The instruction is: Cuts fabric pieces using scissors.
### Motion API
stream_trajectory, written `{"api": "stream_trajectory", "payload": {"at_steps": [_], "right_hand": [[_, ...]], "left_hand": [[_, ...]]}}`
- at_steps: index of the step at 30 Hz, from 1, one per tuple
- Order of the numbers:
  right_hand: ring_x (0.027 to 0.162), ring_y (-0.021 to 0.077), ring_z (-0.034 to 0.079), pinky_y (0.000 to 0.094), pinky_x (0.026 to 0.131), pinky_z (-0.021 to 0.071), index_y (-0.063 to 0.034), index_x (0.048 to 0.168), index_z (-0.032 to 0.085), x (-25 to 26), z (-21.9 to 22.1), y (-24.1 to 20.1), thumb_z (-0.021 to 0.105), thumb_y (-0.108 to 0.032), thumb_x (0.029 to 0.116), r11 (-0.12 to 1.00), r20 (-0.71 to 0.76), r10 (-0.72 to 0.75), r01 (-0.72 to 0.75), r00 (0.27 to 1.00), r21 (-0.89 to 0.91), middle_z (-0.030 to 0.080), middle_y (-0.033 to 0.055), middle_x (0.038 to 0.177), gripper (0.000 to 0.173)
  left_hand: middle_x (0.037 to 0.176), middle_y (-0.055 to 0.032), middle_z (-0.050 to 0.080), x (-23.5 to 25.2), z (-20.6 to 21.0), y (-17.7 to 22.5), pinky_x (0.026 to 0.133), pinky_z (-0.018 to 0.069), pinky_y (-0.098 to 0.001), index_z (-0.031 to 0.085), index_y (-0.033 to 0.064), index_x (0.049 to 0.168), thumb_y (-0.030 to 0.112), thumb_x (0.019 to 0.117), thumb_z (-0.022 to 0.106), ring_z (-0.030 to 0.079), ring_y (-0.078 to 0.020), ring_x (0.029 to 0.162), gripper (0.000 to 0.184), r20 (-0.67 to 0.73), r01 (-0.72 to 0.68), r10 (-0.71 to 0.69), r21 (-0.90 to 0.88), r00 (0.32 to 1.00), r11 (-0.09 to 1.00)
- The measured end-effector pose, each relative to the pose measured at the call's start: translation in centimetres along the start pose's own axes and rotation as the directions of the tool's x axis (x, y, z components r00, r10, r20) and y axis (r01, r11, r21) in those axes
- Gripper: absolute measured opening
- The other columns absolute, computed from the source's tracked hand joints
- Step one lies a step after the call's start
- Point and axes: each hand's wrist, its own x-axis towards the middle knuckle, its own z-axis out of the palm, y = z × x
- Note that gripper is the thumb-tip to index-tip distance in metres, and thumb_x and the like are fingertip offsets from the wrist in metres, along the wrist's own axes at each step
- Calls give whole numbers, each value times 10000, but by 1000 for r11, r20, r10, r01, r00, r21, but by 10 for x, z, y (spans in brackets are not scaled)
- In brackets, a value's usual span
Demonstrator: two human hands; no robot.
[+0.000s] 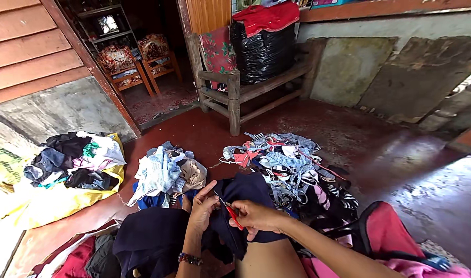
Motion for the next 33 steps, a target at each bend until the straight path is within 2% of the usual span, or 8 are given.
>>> {"api": "stream_trajectory", "payload": {"at_steps": [10, 15, 19, 22, 27, 33], "right_hand": [[696, 195, 662, 388, 630, 608, -65, 1305, 519, 0, 0, 2, 690, -307, 985, 999, -15, -9, 8, 1000, -41, 628, 95, 968, 436], [706, 210, 667, 392, 629, 602, -64, 1301, 520, 0, 8, -2, 683, -323, 989, 990, -62, 31, -39, 998, -139, 628, 115, 990, 437], [689, 222, 664, 405, 631, 603, -88, 1330, 494, -1, 12, -5, 655, -386, 1000, 973, -62, 61, -73, 996, -217, 610, 132, 1008, 473], [722, 242, 651, 443, 660, 598, -84, 1361, 453, -5, 8, -10, 649, -413, 1001, 988, 12, 81, -78, 997, -129, 580, 133, 1017, 525], [773, 203, 652, 425, 684, 594, -126, 1338, 480, -4, -13, -5, 616, -358, 1017, 997, 185, 20, -33, 982, 67, 609, 79, 1005, 419], [665, 148, 624, 371, 628, 592, -155, 1277, 527, -1, -21, -2, 603, -328, 1016, 994, 227, 15, -40, 974, 106, 611, 28, 895, 322]], "left_hand": [[1271, -194, 656, 0, 0, 4, 817, 607, -390, 613, 13, 1378, -76, 816, 735, 701, -230, 939, 582, -39, 27, -27, -2, 999, 1000], [1202, -203, 673, 0, 1, 7, 793, 605, -385, 629, -22, 1338, -108, 780, 729, 694, -230, 905, 574, -85, 50, -44, 69, 995, 996], [1173, -202, 683, -1, 6, 7, 771, 603, -371, 634, -23, 1330, -124, 776, 702, 694, -220, 882, 568, -111, 57, -51, 50, 992, 997], [1182, -199, 683, -1, 8, 5, 764, 601, -367, 629, -13, 1341, -121, 776, 681, 695, -212, 887, 578, -103, 55, -54, 8, 993, 998], [1213, -193, 676, -1, 9, 4, 772, 602, -364, 626, -9, 1348, -112, 780, 678, 696, -206, 896, 580, -87, 47, -49, -19, 995, 999], [1176, -187, 687, 0, 6, 4, 742, 602, -357, 629, 8, 1356, -123, 776, 677, 692, -194, 840, 597, -87, 52, -53, -18, 995, 999]]}}
